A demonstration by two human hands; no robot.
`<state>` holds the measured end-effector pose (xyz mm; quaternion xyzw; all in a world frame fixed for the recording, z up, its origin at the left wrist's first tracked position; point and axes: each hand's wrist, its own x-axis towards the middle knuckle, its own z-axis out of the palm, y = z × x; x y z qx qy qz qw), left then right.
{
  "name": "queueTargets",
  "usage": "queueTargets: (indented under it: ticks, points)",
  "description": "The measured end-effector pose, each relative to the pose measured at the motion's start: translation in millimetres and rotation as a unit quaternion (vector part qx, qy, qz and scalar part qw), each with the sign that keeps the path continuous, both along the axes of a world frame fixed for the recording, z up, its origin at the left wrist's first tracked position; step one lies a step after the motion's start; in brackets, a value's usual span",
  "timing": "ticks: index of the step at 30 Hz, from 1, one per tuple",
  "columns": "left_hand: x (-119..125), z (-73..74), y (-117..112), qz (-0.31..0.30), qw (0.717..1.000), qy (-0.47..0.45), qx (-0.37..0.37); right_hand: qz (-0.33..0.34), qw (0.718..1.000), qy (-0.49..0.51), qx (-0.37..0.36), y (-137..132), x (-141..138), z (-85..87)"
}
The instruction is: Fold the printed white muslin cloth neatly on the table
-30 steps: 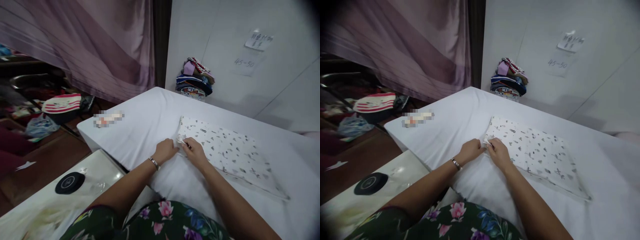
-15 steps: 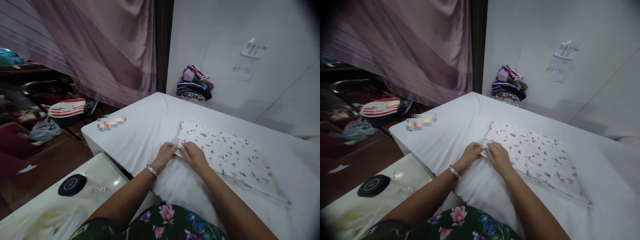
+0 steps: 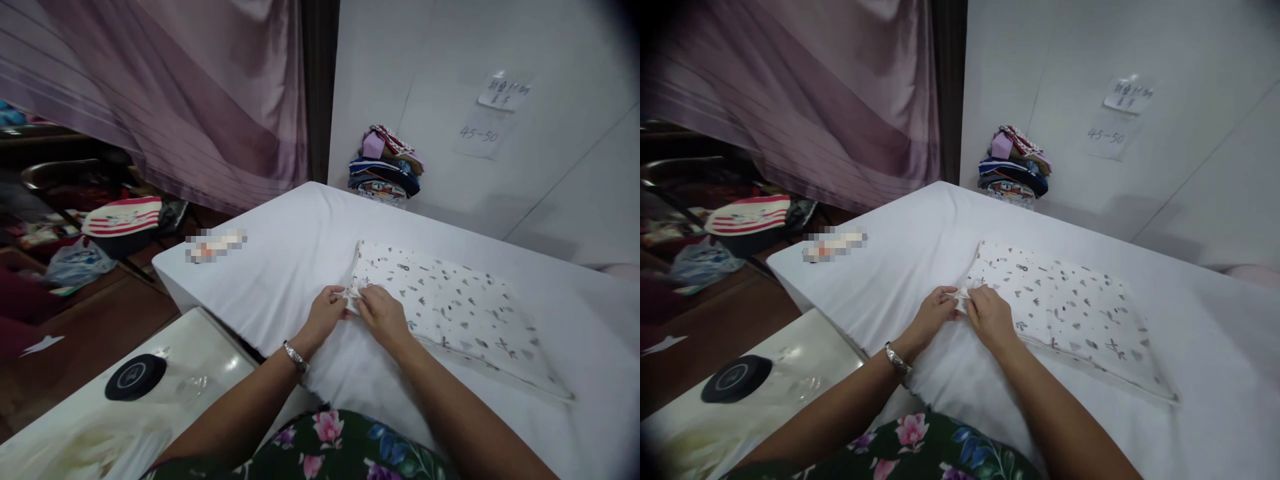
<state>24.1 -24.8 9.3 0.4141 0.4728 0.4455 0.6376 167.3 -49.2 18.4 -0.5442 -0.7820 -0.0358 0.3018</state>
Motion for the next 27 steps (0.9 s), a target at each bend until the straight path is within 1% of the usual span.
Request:
queueTargets:
  ticks: [3, 6, 8, 13, 16, 18, 20, 21, 22, 24, 25, 27]
  points:
    - [-1.6, 3.6, -2.4, 0.001, 0.999, -0.027, -0.018, 0.011, 0.999, -0.045, -0.027, -2.1, -3.1, 2.0]
    - [-5.1, 8.3, -4.9, -0.015, 0.997, -0.066, -0.035, 0.018, 0.998, -0.056, -0.038, -2.7, -5.9, 1.2]
    - [-6.8, 9.7, -4.9, -0.025, 0.997, -0.066, -0.038, 0.022, 0.997, -0.061, -0.038, -2.9, -8.4, -0.4]
    - [-6.6, 7.8, 4.6, -0.03, 0.998, 0.04, -0.041, 0.049, 0.995, -0.063, -0.057, -8.1, -12.8, -3.5]
    - [-8.0, 8.9, 13.0, -0.048, 0.993, 0.105, -0.03, 0.074, 0.993, -0.064, -0.061, -18.3, 1.1, -4.4]
    - [-10.4, 11.1, 17.6, -0.07, 0.986, 0.15, -0.018, 0.083, 0.993, -0.066, -0.056, -30.0, 24.7, -5.4]
    - [-12.9, 12.8, 21.4, -0.098, 0.977, 0.189, -0.011, 0.07, 0.994, -0.063, -0.054, -47.5, 60.9, -7.1]
    - [-13.7, 13.0, 23.4, -0.106, 0.973, 0.206, -0.014, 0.052, 0.995, -0.06, -0.056, -58.9, 83.1, -8.0]
    - [-14.2, 12.8, 25.5, -0.113, 0.97, 0.215, -0.017, 0.024, 0.997, -0.056, -0.055, -72.2, 107.2, -8.9]
    - [-13.9, 10.7, 29.6, -0.113, 0.965, 0.233, -0.033, -0.068, 0.995, -0.044, -0.055, -104.2, 157.7, -10.2]
    - [-13.3, 9.2, 31.4, -0.108, 0.962, 0.249, -0.041, -0.117, 0.99, -0.034, -0.069, -121.9, 182.4, -10.4]
    - [-12.0, 6.0, 34.4, -0.106, 0.955, 0.275, -0.022, -0.219, 0.972, -0.004, -0.084, -157.5, 226.3, -9.9]
